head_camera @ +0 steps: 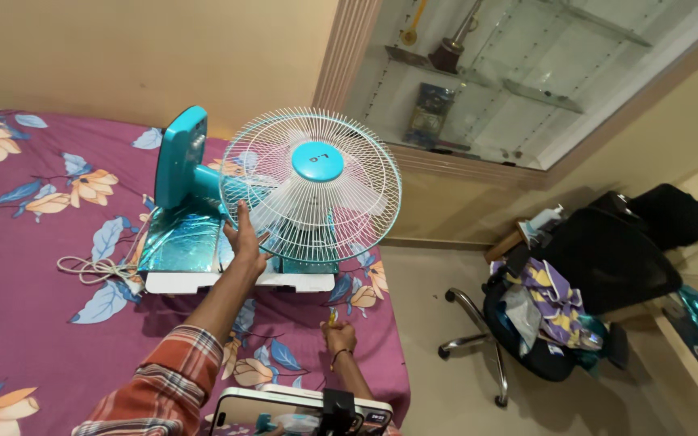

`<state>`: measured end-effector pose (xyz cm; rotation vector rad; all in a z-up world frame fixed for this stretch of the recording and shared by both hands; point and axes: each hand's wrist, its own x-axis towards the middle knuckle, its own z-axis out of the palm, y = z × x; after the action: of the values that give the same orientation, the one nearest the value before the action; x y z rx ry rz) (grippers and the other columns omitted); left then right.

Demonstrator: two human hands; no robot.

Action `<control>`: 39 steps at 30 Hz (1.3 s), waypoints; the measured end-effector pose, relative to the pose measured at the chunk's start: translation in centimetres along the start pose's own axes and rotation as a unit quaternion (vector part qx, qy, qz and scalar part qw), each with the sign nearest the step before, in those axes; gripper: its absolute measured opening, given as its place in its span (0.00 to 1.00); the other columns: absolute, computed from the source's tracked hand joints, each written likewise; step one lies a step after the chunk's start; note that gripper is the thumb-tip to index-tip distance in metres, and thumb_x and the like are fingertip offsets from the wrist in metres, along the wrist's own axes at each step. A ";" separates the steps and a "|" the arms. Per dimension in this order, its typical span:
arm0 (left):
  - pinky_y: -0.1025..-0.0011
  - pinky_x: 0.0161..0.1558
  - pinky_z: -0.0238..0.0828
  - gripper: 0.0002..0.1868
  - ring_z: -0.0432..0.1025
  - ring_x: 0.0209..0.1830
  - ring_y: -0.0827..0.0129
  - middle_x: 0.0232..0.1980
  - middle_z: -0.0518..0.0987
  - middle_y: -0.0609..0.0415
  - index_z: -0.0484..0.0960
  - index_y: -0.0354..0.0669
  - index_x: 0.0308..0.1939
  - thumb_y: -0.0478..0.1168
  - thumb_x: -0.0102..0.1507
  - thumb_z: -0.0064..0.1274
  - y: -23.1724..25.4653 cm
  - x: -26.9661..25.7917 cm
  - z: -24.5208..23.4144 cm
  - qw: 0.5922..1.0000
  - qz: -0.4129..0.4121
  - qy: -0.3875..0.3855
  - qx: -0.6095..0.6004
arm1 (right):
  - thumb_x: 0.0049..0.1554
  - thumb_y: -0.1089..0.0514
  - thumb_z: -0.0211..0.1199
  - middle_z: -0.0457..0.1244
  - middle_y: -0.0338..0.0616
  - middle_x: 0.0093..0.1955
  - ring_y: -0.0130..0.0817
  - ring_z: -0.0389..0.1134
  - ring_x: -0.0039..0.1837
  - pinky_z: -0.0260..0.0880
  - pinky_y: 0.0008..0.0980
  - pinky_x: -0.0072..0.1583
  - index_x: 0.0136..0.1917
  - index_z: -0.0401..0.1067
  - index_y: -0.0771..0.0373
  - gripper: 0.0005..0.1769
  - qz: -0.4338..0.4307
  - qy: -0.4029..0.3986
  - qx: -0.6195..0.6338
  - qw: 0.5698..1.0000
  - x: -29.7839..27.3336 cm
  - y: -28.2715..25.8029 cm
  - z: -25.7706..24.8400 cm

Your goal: The person uses a screwdriver to tighten screws on the base of a teal table fan. They then rotate the fan to access the rear and continue tightening screws on the back panel.

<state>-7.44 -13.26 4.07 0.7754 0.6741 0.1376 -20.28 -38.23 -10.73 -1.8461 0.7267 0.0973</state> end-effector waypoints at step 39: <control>0.37 0.51 0.72 0.48 0.69 0.61 0.48 0.73 0.62 0.48 0.43 0.66 0.76 0.75 0.60 0.44 1.6 -1.0 -1.4 0.997 -0.008 -0.052 0.063 | 0.54 0.50 0.64 0.74 0.45 0.41 0.39 0.76 0.44 0.75 0.41 0.50 0.46 0.79 0.57 0.11 -0.019 -0.020 -0.106 0.994 1.2 0.8 -0.5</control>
<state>-8.85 -11.63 4.94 0.8913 0.5940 0.0407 -19.85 -39.37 -11.62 -2.0540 0.6752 0.1926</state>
